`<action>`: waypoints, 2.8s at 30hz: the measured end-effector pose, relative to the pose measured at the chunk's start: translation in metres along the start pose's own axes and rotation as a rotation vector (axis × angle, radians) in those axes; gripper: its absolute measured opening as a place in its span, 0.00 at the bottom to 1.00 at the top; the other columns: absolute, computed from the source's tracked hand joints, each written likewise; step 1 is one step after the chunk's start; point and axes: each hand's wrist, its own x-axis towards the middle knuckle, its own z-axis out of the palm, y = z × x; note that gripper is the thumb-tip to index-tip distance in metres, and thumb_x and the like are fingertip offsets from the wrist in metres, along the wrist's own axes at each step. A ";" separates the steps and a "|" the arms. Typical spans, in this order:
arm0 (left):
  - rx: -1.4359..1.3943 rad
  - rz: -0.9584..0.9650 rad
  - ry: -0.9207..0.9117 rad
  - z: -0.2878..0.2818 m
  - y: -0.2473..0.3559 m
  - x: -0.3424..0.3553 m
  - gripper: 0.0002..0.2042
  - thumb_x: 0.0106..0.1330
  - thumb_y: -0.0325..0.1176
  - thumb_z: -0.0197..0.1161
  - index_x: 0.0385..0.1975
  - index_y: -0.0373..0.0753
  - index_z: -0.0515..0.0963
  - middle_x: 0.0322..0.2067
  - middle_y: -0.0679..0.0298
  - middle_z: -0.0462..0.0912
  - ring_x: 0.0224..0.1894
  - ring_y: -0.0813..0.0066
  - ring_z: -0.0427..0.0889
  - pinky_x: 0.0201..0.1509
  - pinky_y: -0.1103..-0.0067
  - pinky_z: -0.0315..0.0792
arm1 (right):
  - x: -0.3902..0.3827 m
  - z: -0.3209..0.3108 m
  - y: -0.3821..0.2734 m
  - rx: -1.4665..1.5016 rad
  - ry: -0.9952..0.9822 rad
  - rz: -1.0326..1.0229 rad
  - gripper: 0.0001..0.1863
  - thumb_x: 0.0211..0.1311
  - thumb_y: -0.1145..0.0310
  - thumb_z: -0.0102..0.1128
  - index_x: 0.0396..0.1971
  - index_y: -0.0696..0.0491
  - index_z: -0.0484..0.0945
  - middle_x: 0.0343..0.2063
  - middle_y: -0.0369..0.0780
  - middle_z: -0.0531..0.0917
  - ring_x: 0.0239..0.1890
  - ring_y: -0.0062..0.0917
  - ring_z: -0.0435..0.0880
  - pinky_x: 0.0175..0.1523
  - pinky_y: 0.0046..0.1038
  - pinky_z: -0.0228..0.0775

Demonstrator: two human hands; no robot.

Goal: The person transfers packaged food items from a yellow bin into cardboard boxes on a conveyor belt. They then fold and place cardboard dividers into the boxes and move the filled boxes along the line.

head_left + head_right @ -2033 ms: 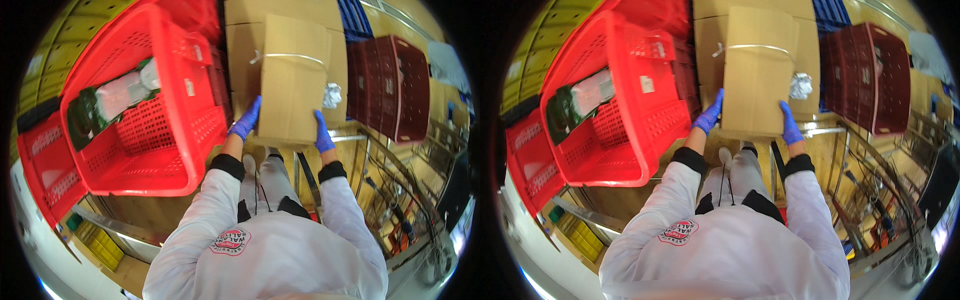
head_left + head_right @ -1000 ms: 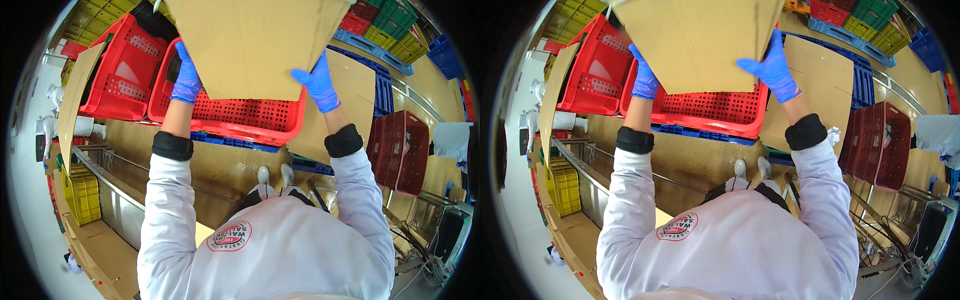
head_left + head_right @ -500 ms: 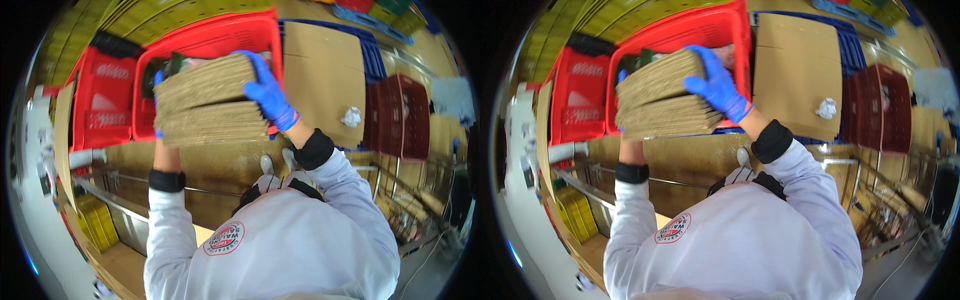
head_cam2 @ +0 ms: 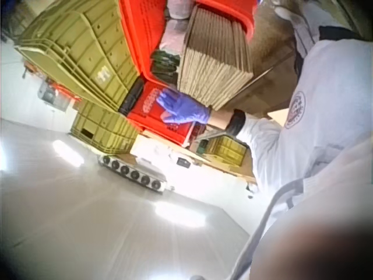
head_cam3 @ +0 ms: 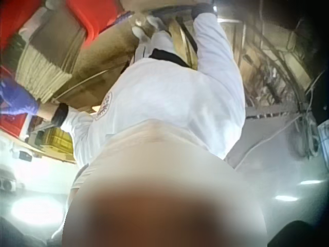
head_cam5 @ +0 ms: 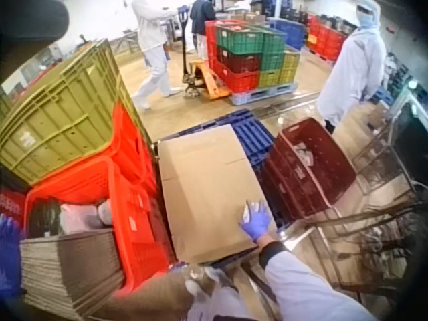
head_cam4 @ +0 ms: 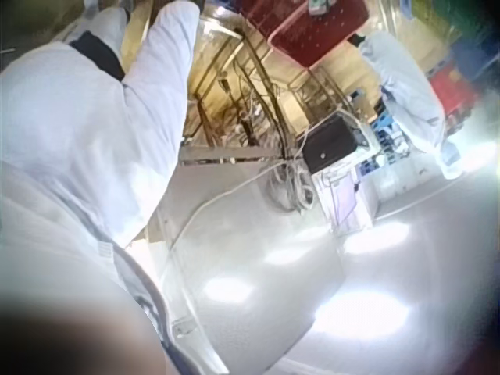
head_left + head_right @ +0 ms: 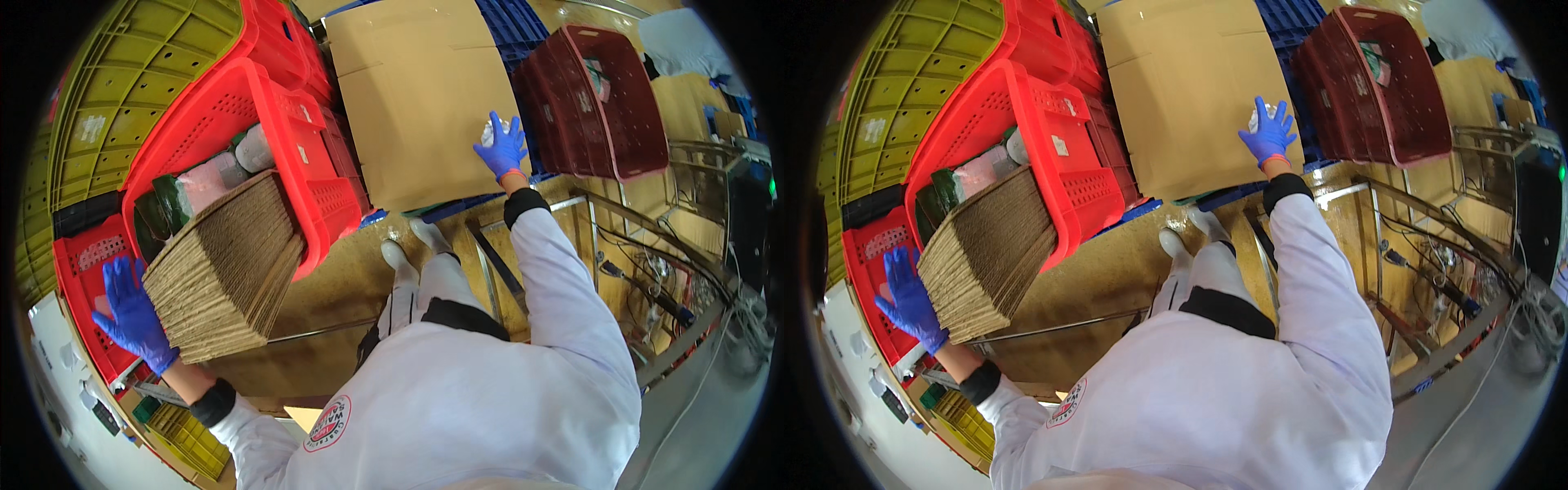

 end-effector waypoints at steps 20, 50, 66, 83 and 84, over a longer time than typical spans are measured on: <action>1.295 0.037 -1.061 0.047 -0.422 -0.211 0.35 0.61 0.50 0.59 0.66 0.42 0.59 0.61 0.44 0.65 0.61 0.47 0.68 0.63 0.60 0.64 | 0.062 0.068 0.166 0.114 -0.381 0.278 0.50 0.39 0.60 0.73 0.65 0.53 0.58 0.53 0.55 0.75 0.54 0.46 0.77 0.58 0.37 0.71; 0.450 0.007 -0.637 0.232 -0.205 -0.167 0.17 0.54 0.29 0.70 0.35 0.37 0.66 0.26 0.63 0.76 0.29 0.79 0.73 0.33 0.76 0.72 | -0.013 -0.054 0.191 1.585 -0.388 0.583 0.25 0.60 0.56 0.59 0.50 0.59 0.78 0.42 0.43 0.84 0.41 0.36 0.83 0.51 0.35 0.72; 0.198 0.350 0.281 -0.074 0.101 -0.248 0.24 0.62 0.29 0.62 0.59 0.34 0.68 0.50 0.59 0.77 0.48 0.71 0.78 0.52 0.74 0.73 | -0.117 -0.247 -0.229 1.638 -0.120 -0.639 0.22 0.58 0.66 0.65 0.51 0.58 0.75 0.47 0.41 0.79 0.51 0.25 0.76 0.59 0.27 0.65; 0.523 1.089 1.354 -0.281 0.170 -0.534 0.15 0.63 0.27 0.64 0.46 0.26 0.76 0.45 0.55 0.80 0.44 0.69 0.79 0.50 0.75 0.75 | -0.138 -0.212 -0.315 0.991 0.208 -0.702 0.20 0.64 0.55 0.59 0.28 0.60 0.81 0.21 0.39 0.82 0.24 0.21 0.78 0.33 0.29 0.71; 0.524 1.128 1.358 -0.283 0.169 -0.546 0.15 0.62 0.26 0.64 0.46 0.26 0.77 0.45 0.55 0.80 0.44 0.68 0.79 0.50 0.75 0.75 | -0.130 -0.191 -0.315 0.861 0.242 -0.668 0.21 0.64 0.54 0.58 0.31 0.60 0.81 0.22 0.40 0.82 0.25 0.23 0.79 0.34 0.30 0.72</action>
